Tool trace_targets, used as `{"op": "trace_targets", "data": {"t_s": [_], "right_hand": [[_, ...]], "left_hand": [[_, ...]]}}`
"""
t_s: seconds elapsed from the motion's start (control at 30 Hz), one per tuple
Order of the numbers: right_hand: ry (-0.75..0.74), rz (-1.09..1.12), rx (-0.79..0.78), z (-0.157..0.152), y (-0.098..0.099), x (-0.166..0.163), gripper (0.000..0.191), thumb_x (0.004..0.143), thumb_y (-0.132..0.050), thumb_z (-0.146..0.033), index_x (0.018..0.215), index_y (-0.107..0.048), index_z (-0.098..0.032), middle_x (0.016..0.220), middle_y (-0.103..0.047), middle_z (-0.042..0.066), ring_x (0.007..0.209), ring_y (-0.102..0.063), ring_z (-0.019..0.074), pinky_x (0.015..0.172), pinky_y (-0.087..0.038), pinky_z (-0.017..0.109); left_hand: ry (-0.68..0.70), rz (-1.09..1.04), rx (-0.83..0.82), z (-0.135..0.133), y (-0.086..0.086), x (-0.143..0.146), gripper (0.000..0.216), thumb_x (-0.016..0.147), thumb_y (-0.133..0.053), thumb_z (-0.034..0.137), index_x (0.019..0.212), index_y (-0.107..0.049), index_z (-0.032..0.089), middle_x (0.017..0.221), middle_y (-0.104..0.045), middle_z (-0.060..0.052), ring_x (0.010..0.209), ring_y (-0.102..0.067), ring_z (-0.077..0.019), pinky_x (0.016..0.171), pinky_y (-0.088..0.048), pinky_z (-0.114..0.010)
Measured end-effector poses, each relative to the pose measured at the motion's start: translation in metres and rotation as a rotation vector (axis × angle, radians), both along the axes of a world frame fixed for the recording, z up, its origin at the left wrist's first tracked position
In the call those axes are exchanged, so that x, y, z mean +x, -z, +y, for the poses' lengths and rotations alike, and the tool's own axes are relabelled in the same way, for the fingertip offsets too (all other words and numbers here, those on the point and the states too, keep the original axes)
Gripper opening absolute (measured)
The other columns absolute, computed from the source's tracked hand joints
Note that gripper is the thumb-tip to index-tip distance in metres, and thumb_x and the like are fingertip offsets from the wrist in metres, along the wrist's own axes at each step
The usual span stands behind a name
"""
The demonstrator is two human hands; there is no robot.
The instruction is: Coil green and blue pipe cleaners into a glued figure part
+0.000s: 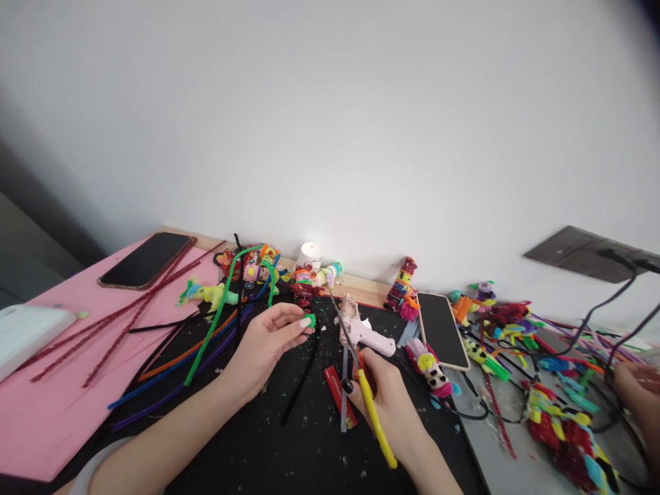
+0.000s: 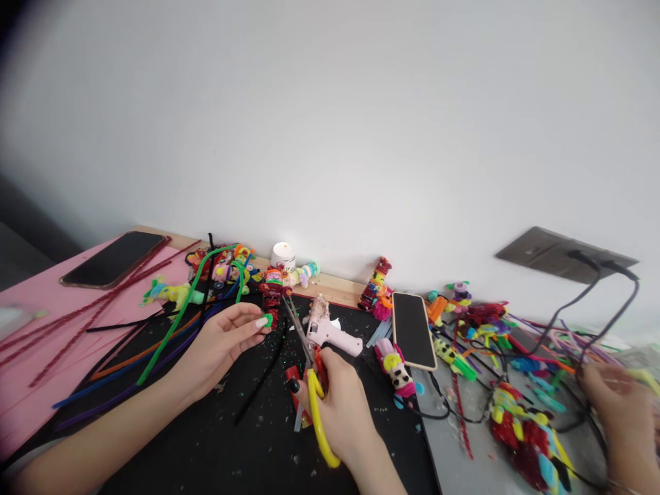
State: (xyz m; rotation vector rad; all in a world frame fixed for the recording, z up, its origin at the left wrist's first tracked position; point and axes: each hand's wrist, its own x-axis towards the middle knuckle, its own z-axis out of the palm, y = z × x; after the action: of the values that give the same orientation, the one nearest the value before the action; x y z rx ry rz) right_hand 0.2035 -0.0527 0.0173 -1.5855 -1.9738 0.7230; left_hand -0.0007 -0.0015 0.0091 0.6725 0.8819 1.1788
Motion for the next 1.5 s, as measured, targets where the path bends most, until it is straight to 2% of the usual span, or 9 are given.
{"op": "trace_targets", "data": {"t_s": [0.17, 0.4, 1.17, 1.5], "right_hand": [[0.009, -0.127, -0.036, -0.0019, -0.0052, -0.004, 0.022, 0.073, -0.061, -0.032, 0.068, -0.043, -0.019, 0.065, -0.05, -0.003, 0.055, -0.039, 0.0117, 0.05, -0.028, 0.022], [0.033, -0.255, -0.1, -0.0022, -0.0058, -0.0081, 0.029, 0.07, -0.063, -0.031, 0.066, -0.037, -0.02, 0.066, -0.051, -0.002, 0.056, -0.039, 0.0126, 0.052, -0.025, 0.023], [0.042, -0.186, -0.136, -0.003, -0.0061, -0.0073, 0.03, 0.07, -0.063, -0.031, 0.063, -0.035, -0.02, 0.061, -0.048, -0.003, 0.054, -0.037, 0.0117, 0.05, -0.025, 0.023], [0.027, -0.123, -0.168, -0.0031, 0.001, -0.0055, 0.029, 0.074, -0.059, -0.03, 0.061, -0.036, -0.02, 0.057, -0.045, -0.004, 0.052, -0.037, 0.0106, 0.047, -0.025, 0.021]], "left_hand": [[0.005, 0.003, -0.024, -0.0012, -0.0022, 0.0017, 0.019, 0.067, -0.076, 0.02, 0.079, -0.061, 0.017, 0.074, -0.064, 0.003, 0.072, -0.064, -0.0099, 0.069, -0.051, -0.02], [0.018, 0.001, -0.02, -0.0012, -0.0038, 0.0029, 0.023, 0.063, -0.078, 0.019, 0.077, -0.061, 0.016, 0.068, -0.062, 0.003, 0.063, -0.06, -0.0083, 0.063, -0.051, -0.019], [0.022, -0.036, -0.009, -0.0031, 0.0013, 0.0041, 0.023, 0.063, -0.078, 0.018, 0.079, -0.062, 0.017, 0.072, -0.062, 0.003, 0.066, -0.06, -0.0087, 0.067, -0.052, -0.02], [0.042, -0.054, -0.002, -0.0036, 0.003, 0.0039, 0.021, 0.064, -0.077, 0.018, 0.079, -0.062, 0.017, 0.072, -0.062, 0.003, 0.066, -0.059, -0.0083, 0.067, -0.051, -0.02]]}}
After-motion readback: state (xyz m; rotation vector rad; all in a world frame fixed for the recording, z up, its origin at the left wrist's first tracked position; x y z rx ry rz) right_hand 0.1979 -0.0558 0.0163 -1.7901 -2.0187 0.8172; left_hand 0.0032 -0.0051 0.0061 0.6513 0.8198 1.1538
